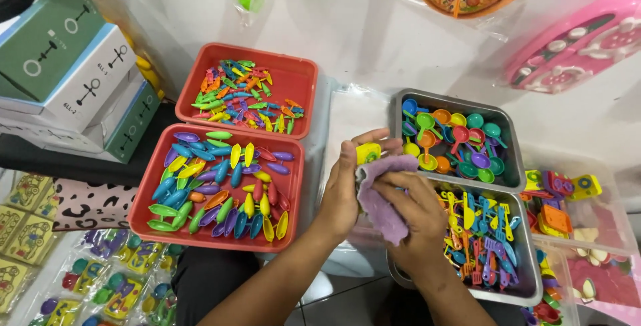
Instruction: The person sits on the floor and wipes various colorful plastic toys, including a yellow block, an orange piece, and a green spoon, using a purple cloth. They pick up items from metal trays, clean them, and place them back or into a plastic bag.
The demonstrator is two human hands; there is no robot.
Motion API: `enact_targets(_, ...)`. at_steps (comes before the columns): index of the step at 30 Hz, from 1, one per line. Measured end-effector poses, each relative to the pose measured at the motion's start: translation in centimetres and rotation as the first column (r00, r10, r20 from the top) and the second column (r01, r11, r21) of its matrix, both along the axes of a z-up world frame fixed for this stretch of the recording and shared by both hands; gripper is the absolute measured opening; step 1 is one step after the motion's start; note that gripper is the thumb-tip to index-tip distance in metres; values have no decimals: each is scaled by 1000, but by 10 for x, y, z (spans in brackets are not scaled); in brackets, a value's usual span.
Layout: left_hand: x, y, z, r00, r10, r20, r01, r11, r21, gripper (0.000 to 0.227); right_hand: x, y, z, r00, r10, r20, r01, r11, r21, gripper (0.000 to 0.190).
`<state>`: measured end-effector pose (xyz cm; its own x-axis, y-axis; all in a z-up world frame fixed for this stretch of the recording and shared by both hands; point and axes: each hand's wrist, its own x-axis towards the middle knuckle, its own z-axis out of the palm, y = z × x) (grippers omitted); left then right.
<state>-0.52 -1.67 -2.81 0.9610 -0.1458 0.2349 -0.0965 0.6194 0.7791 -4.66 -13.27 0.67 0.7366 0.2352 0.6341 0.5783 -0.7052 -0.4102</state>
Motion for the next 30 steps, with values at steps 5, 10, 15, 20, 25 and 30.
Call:
enact_targets(5,-3,-2,-1,997,-52,54,57,994,-97,64,2,-4,-4,999,-46,1,46,999,22,39)
enact_targets(10,-5,1,2,995,-87,51,90,995,-53,70,1,-5,-2,999,-16,35,17,1000,-18,30)
enact_targets(15,-5,6,6,997,-35,67,43,992,-119,64,-7,1,-2,998,61,10,-61,998,4,26)
enact_targets(20,-2,15,10,998,-2,-66,-26,909,-416,64,-9,3,-6,988,157,9,-157,987,-33,24)
enact_targets(25,-7,18,16,999,-8,49,31,881,-472,61,-7,4,1,989,148,20,-147,989,-18,25)
enact_targets(30,-7,18,17,992,-69,110,114,872,-475,59,-6,2,3,995,62,73,-61,998,-25,27)
